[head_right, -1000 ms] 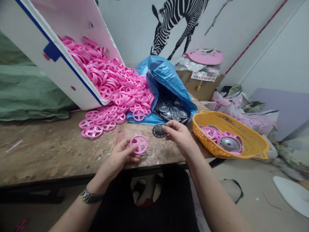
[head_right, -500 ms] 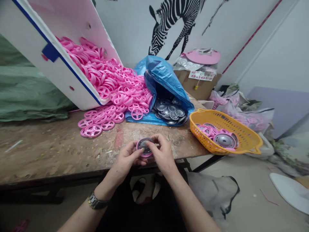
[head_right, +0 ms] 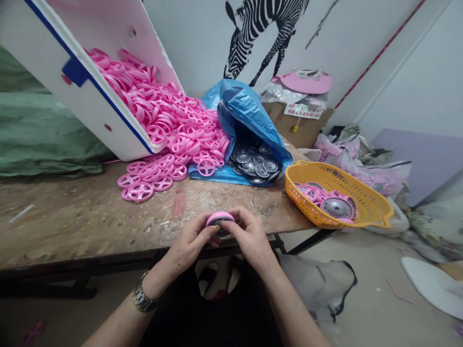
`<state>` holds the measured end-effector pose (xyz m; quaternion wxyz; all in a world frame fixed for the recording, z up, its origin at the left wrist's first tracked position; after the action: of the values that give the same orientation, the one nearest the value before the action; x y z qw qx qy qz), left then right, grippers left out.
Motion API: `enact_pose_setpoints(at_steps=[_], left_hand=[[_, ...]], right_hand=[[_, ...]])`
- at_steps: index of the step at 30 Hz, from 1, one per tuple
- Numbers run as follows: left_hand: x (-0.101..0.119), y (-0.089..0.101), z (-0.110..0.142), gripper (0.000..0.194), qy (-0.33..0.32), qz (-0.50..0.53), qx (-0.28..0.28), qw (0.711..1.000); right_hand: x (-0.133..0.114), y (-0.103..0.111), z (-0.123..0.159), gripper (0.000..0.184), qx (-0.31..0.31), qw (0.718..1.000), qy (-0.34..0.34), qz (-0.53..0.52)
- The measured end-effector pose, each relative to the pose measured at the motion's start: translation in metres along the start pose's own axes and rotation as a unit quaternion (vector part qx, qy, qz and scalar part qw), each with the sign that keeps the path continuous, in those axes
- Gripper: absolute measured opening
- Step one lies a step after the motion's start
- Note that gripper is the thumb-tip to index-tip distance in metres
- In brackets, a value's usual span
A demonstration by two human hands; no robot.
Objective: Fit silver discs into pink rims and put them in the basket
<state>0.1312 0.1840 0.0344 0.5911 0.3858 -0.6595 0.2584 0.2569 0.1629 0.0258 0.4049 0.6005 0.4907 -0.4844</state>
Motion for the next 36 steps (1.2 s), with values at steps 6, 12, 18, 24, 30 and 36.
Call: enact_pose_setpoints(at_steps=[6, 12, 18, 24, 30, 36], left_hand=[[0.006, 0.002, 0.004, 0.025, -0.040, -0.062, 0.039, 0.997], [0.000, -0.002, 0.002, 0.028, -0.011, -0.070, 0.021, 0.997], [-0.003, -0.002, 0.001, 0.039, 0.012, -0.050, -0.002, 0.999], [-0.006, 0.001, 0.002, 0.040, 0.013, -0.012, 0.014, 1.000], [0.002, -0.004, 0.005, 0.038, -0.028, -0.050, 0.025, 0.998], [-0.003, -0.014, 0.001, 0.046, -0.014, -0.028, 0.023, 0.999]], right_hand=[[-0.014, 0.003, 0.013, 0.011, 0.057, 0.994, 0.058, 0.073], [-0.001, 0.002, 0.009, 0.018, 0.049, 0.998, 0.024, 0.027], [0.005, -0.001, 0.003, 0.027, 0.023, 0.999, -0.011, -0.029], [0.002, -0.009, 0.009, 0.019, -0.015, 1.000, 0.000, -0.007], [-0.002, 0.001, 0.016, 0.015, 0.031, 0.999, 0.020, 0.002], [-0.003, 0.012, 0.019, 0.016, 0.037, 0.998, 0.015, 0.039]])
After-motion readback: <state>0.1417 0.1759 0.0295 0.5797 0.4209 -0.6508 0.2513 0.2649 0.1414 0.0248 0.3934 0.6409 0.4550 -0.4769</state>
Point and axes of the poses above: each hand's wrist, its own z-axis away from the middle knuckle, its own y-axis out of the back of the hand, x = y × z, the point moved 10 cm from there along -z, towards the middle knuckle, and after that the axes turned 4 degrees about z, right-handed, at the moved point
